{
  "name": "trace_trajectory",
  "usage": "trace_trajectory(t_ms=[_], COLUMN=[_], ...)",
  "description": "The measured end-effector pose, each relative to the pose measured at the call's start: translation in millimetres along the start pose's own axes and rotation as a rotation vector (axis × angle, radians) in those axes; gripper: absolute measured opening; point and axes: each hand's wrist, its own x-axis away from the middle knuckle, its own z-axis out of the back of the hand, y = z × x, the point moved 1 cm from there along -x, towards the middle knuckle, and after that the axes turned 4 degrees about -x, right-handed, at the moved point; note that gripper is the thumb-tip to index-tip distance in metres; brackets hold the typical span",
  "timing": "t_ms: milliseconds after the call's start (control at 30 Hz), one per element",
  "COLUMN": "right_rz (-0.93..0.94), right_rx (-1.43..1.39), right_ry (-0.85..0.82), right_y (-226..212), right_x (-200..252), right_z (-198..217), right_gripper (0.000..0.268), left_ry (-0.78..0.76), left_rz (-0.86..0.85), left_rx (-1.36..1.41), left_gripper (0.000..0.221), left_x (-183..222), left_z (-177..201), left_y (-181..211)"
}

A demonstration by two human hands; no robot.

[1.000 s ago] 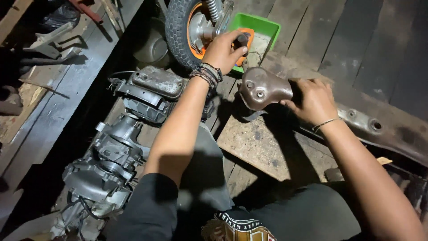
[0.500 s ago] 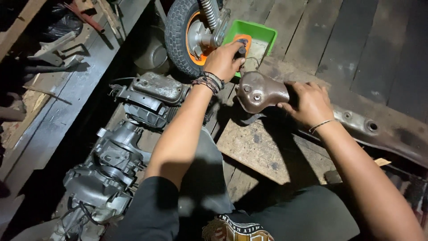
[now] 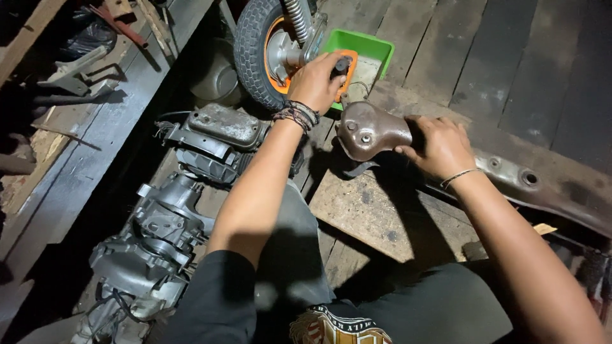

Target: Cleaning a metal motorcycle component by scraping it with a wire brush and a small hand tool.

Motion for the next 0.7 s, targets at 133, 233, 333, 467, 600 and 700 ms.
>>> trace_trajectory(t_ms=[133,233,333,467,600,700], right_rz=[-0.031,-0.021,0.011,-0.024,-0.030,0.001], right_rx=[0.006,0.017,-0.001,-0.004,-0.018,-0.004], right_ry=[-0.029,-0.028,-0.014,-0.026,-0.034,-0.005], right_y=[2.4,1.4,-2.6,0.1,-3.8,-0.8], right_x=[0.0,-0.2,-0.5,0.2,0.9,1.1], right_z=[-2.5,-0.4,2.5,0.0,4.0,2.0], right_gripper=[0.075,0.076,0.076,0.079,0.076,0.076], left_ry=[-0.055,-0.034,-0.093,-0.072,-0.030,0.004], left_rz=[0.074,0.065,0.021,0.013,-0.022,-0.021], left_rx=[0.040,0.101,0.056,0.041,0.098,0.112], left_gripper=[0.050,0.048,0.038,0.037,0.036,0.043], left_x=[0.7,1.6,4.2,2.2,2.1,-1.9], left_z=[3.9,10.0,9.4,5.1,-5.9,-30.5], left_y=[-1.0,5.4,7.6,8.4,1.9,-20.6])
